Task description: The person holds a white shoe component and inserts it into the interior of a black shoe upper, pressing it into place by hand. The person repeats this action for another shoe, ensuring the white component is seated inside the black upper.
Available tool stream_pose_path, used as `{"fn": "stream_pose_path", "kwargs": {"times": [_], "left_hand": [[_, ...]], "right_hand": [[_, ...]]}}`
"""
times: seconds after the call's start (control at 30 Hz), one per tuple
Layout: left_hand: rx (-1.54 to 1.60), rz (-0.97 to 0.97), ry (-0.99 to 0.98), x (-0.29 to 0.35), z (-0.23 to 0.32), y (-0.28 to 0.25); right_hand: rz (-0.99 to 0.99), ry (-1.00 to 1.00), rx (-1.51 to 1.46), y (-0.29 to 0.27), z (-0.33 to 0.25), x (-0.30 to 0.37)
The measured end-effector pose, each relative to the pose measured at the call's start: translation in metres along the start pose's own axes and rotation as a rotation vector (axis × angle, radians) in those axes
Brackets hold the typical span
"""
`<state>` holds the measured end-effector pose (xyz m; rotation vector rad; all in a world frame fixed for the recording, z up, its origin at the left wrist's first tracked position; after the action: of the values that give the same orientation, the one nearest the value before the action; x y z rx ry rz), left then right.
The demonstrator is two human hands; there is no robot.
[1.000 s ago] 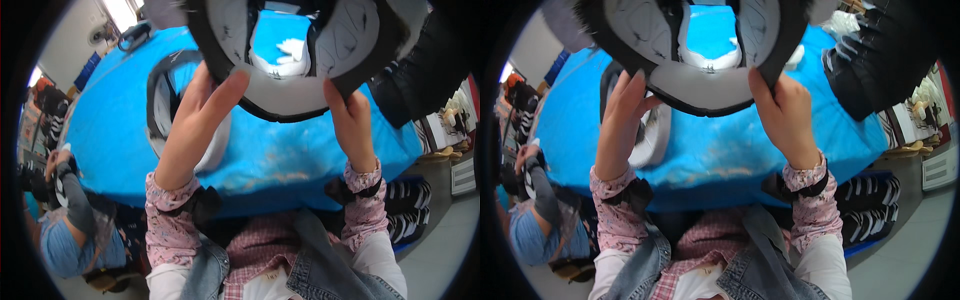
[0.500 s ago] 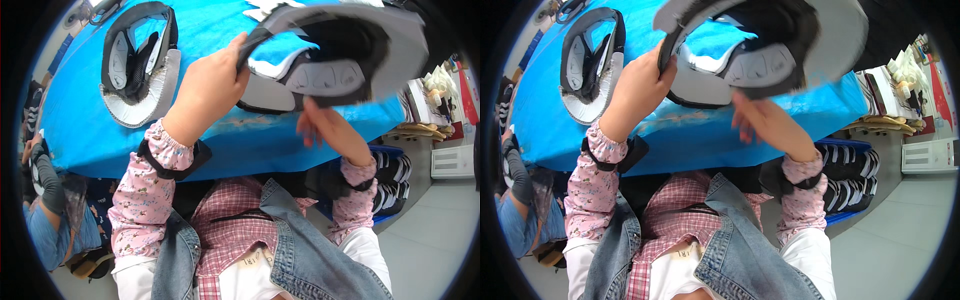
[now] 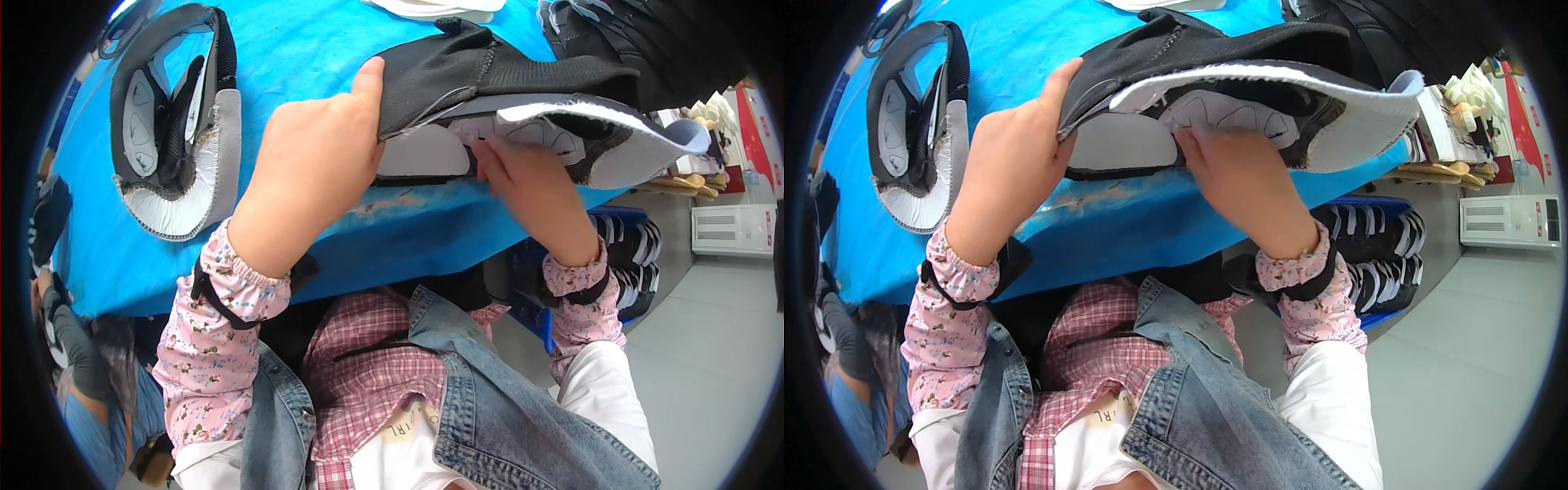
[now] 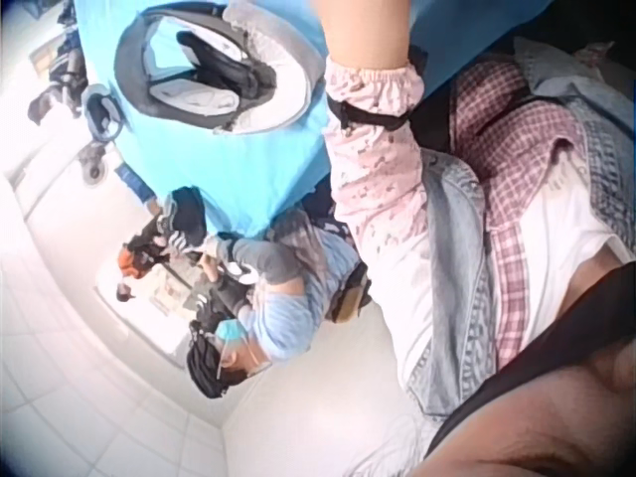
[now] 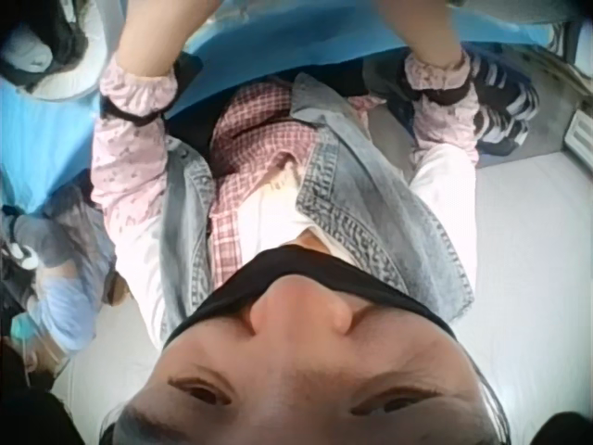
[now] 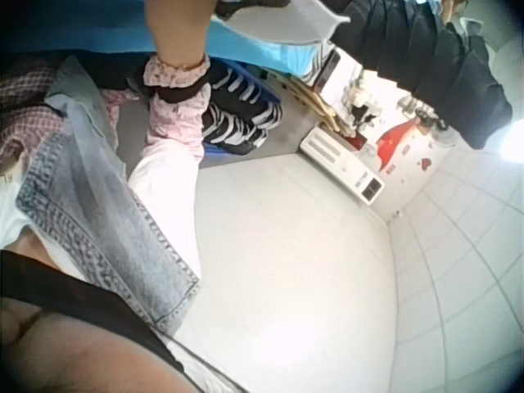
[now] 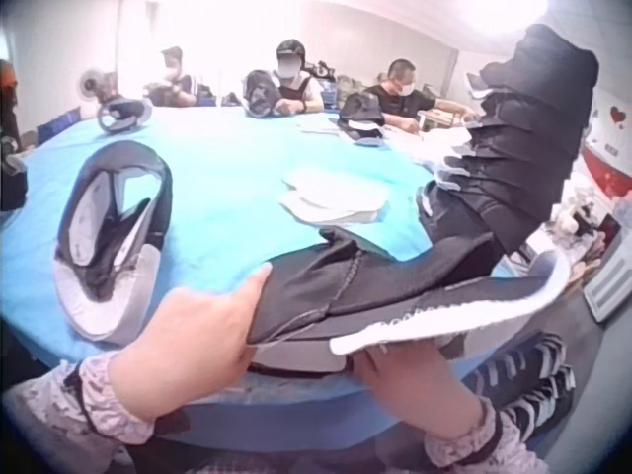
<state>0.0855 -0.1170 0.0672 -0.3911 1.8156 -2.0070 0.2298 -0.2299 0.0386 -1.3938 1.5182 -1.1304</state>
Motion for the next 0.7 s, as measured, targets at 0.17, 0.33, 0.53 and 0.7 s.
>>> {"fn": "stream_pose_path", "kwargs": {"times": [0.17, 0.33, 0.53, 0.7], "left_hand": [[0.005, -0.006, 0.041, -0.001, -0.002, 0.002], [0.024, -0.006, 0.103, -0.003, -0.001, -0.002], [-0.036, -0.036, 0.153, -0.011, 0.016, -0.007], [-0.016, -0.027, 0.174, -0.014, 0.018, -0.007]], "right_hand": [[0.126, -0.069, 0.207, 0.003, -0.007, -0.004], [0.080, -0.024, 0.164, 0.001, -0.008, -0.010], [0.182, -0.207, 0.215, -0.020, -0.010, -0.004], [0.037, -0.187, 0.091, -0.027, -0.014, -0.011]]}}
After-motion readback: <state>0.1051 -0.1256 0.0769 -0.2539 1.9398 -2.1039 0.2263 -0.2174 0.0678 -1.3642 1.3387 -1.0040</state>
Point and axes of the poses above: each hand's wrist, its own x-axis away from the middle knuckle, its own y-axis out of the palm, z = x × y, the point moved 5 cm from there along -x, towards the middle knuckle, and after that the axes turned 13 degrees about -z, right-handed, at the moved point
